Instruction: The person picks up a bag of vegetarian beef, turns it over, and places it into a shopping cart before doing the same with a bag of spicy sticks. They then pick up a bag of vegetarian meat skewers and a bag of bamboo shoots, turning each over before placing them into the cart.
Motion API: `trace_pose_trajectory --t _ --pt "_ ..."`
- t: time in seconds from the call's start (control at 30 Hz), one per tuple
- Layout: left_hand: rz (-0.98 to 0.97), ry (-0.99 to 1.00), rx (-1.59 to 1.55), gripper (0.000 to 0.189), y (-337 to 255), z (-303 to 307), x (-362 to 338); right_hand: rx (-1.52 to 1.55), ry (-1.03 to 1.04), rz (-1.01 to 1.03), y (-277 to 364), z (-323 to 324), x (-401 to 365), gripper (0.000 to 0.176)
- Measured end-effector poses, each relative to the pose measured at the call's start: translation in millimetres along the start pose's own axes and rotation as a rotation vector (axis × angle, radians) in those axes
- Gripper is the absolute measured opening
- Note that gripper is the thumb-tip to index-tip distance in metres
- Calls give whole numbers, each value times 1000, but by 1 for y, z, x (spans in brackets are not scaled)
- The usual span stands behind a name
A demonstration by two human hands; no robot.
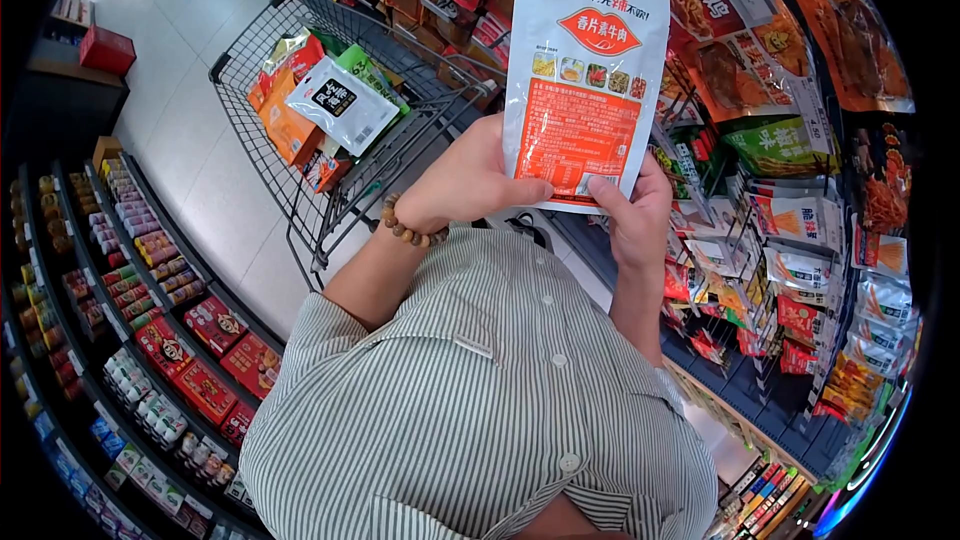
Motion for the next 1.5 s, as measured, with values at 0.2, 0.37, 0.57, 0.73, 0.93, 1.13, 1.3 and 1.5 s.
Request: trace_pose_trajectory --t 0.2,0.37,0.57,0.73,0.93,1.13,1.3,1.5 --pt "-4 -9 -4 51 4 1 -1 -39 3 8 1 -1 0 36" --pt "2 0 4 51 3 4 0 -53 -7 7 1 -2 2 36" --pt "-5 -6 -4 51 -1 7 -2 -56 -10 3 -2 -3 4 38" --pt "-14 11 -1 50 0 7 -2 -61 -20 -10 -2 -5 2 37" --pt "22 47 -15 48 3 3 1 -43 -53 -13 -3 -2 -6 36" --pt "12 71 -25 49 10 0 2 -41 -83 -22 1 -4 -13 37" --pt "33 79 -27 49 6 -2 0 -35 -113 -27 0 -6 -18 38" --pt "38 97 13 48 0 -3 -5 -42 -115 -28 4 -12 -21 37"
Point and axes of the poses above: each hand's wrist, its own x-axis towards the middle knuckle, its own z-axis out of the back of the hand, y = z × x, the point moved 6 cm from there along x, towards the middle knuckle, and after that the axes turned 14 degrees about y, right-handed, at the moved point
